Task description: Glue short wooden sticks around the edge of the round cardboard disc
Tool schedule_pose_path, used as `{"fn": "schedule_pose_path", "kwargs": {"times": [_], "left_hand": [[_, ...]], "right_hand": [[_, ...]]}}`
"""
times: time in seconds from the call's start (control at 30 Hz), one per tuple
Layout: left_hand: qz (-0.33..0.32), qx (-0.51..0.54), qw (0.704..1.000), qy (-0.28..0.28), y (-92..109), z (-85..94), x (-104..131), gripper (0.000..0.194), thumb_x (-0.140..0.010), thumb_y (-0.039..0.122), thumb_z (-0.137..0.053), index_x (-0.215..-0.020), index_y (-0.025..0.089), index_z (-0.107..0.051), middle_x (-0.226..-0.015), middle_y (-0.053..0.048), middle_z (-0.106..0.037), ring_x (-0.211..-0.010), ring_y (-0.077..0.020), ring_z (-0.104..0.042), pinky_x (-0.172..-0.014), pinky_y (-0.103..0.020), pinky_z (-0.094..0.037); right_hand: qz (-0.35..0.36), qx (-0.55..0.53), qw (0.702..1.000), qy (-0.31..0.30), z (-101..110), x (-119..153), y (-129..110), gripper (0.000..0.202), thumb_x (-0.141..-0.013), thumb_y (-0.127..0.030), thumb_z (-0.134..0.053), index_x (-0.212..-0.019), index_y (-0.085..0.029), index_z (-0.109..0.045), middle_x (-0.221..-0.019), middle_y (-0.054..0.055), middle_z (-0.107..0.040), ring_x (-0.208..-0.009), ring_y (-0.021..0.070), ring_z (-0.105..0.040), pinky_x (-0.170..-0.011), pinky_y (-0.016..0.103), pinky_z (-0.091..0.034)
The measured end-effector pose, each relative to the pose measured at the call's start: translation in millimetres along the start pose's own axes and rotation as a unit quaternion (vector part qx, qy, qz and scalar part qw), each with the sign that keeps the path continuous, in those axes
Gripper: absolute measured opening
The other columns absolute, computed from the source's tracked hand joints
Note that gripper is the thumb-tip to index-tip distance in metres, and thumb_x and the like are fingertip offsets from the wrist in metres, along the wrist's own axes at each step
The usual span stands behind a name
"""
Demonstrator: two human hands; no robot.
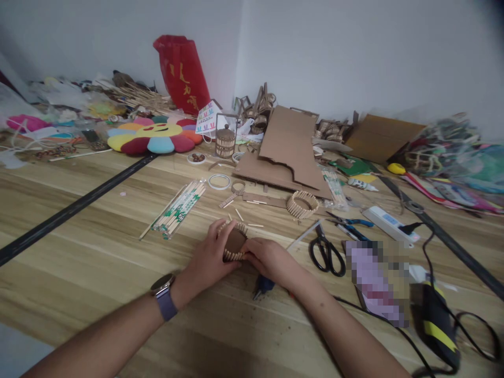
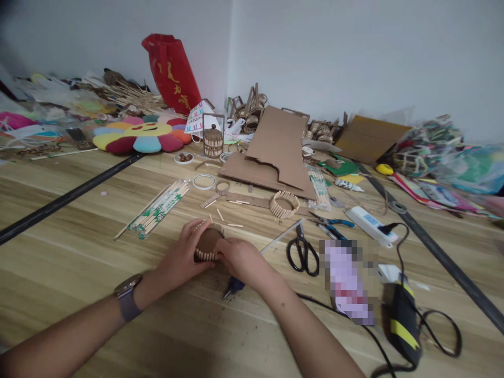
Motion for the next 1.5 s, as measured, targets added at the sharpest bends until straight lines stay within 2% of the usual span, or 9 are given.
{"fn": "schedule_pose_path", "kwargs": {"times": [0.13, 0.3, 0.4, 0.47, 0.63, 0.87, 1.07, 1.3, 1.5], "left_hand": [[-0.009, 0.01, 1.0, -0.001, -2, 1.2, -2, 0.101, -0.072, 0.014, -0.082, -0.154, 0.034, -0.026, -0.15, -0.013, -0.041, -0.142, -0.036, -0.043, -0.115, -0.061, -0.042], [-0.017, 0.015, 1.0, -0.008, -4, 4.5, -4, 0.098, -0.073, 0.017, -0.081, -0.154, 0.031, -0.027, -0.15, -0.015, -0.041, -0.142, -0.037, -0.043, -0.116, -0.062, -0.04], [-0.019, 0.014, 1.0, -0.018, -2, 5.6, -4, 0.103, -0.07, 0.013, -0.082, -0.154, 0.03, -0.026, -0.153, -0.016, -0.039, -0.145, -0.038, -0.039, -0.118, -0.062, -0.038], [-0.02, 0.017, 0.999, -0.02, 0, 5.8, -3, 0.106, -0.068, 0.014, -0.084, -0.155, 0.03, -0.025, -0.155, -0.016, -0.037, -0.146, -0.0389, -0.037, -0.119, -0.064, -0.036], [-0.007, 0.016, 1.0, -0.006, 0, 3.4, -2, 0.109, -0.066, 0.016, -0.088, -0.154, 0.032, -0.026, -0.157, -0.015, -0.035, -0.148, -0.0399, -0.035, -0.119, -0.065, -0.034], [-0.01, -0.013, 1.0, 0.009, 1, 0.5, -2, 0.106, -0.07, 0.013, -0.084, -0.155, 0.032, -0.023, -0.156, -0.017, -0.033, -0.148, -0.0395, -0.034, -0.119, -0.065, -0.035], [-0.011, -0.011, 1.0, 0.007, 2, 1.8, -2, 0.102, -0.072, 0.012, -0.08, -0.155, 0.03, -0.025, -0.155, -0.017, -0.033, -0.149, -0.0392, -0.033, -0.119, -0.063, -0.035], [-0.012, -0.019, 1.0, 0.0, 2, 1.8, -2, 0.103, -0.072, 0.012, -0.08, -0.155, 0.032, -0.022, -0.155, -0.017, -0.032, -0.148, -0.0389, -0.034, -0.118, -0.064, -0.037], [-0.01, -0.028, 1.0, 0.001, 3, 2.6, -2, 0.104, -0.071, 0.013, -0.082, -0.154, 0.029, -0.023, -0.154, -0.018, -0.033, -0.147, -0.0403, -0.035, -0.116, -0.064, -0.039]], "right_hand": [[0.024, -0.014, 1.0, 0.013, 3, 1, -4, 0.015, -0.097, -0.011, -0.056, -0.101, -0.018, -0.068, -0.1, 0.009, -0.073, -0.093, 0.0215, -0.068, -0.078, 0.027, -0.047], [0.039, -0.068, 0.996, 0.052, 29, 10, -7, 0.038, -0.091, -0.015, -0.065, -0.129, -0.02, -0.06, -0.117, 0.01, -0.069, -0.097, 0.0216, -0.067, -0.083, 0.029, -0.05], [-0.004, -0.068, 0.996, 0.058, 49, 25, 3, 0.011, -0.093, -0.017, -0.061, -0.102, -0.02, -0.067, -0.097, 0.006, -0.07, -0.084, 0.0192, -0.065, -0.075, 0.028, -0.048], [-0.051, -0.036, 0.998, 0.019, 53, 40, 16, 0.014, -0.095, -0.022, -0.059, -0.082, -0.02, -0.065, -0.082, 0.004, -0.068, -0.073, 0.0185, -0.063, -0.066, 0.026, -0.044], [-0.159, -0.015, 0.984, -0.083, 38, 82, 53, 0.008, -0.087, -0.025, -0.069, -0.083, -0.022, -0.063, -0.079, 0.003, -0.07, -0.067, 0.0191, -0.062, -0.06, 0.027, -0.04], [-0.149, -0.069, 0.984, -0.073, 16, 92, 65, 0.017, -0.078, -0.012, -0.067, -0.091, -0.021, -0.062, -0.096, 0.006, -0.069, -0.084, 0.0227, -0.065, -0.073, 0.03, -0.047], [-0.12, -0.183, 0.972, -0.085, 19, 92, 67, 0.013, -0.086, -0.033, -0.063, -0.09, -0.021, -0.059, -0.084, 0.001, -0.061, -0.077, 0.0191, -0.057, -0.07, 0.028, -0.045], [-0.127, -0.278, 0.951, -0.038, 33, 93, 65, 0.037, -0.086, -0.051, -0.063, -0.106, -0.02, -0.066, -0.102, 0.005, -0.068, -0.093, 0.023, -0.061, -0.085, 0.034, -0.05], [-0.18, -0.332, 0.924, 0.057, 22, 93, 77, 0.025, -0.072, -0.041, -0.071, -0.086, -0.02, -0.068, -0.08, 0.001, -0.065, -0.074, 0.0197, -0.059, -0.068, 0.031, -0.051]]}}
Point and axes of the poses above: each hand's wrist, its own x-axis away from the middle knuckle, its own z-axis out of the back of the hand, y = z × x, the point moved 8 cm from there along -x, towards the middle knuckle
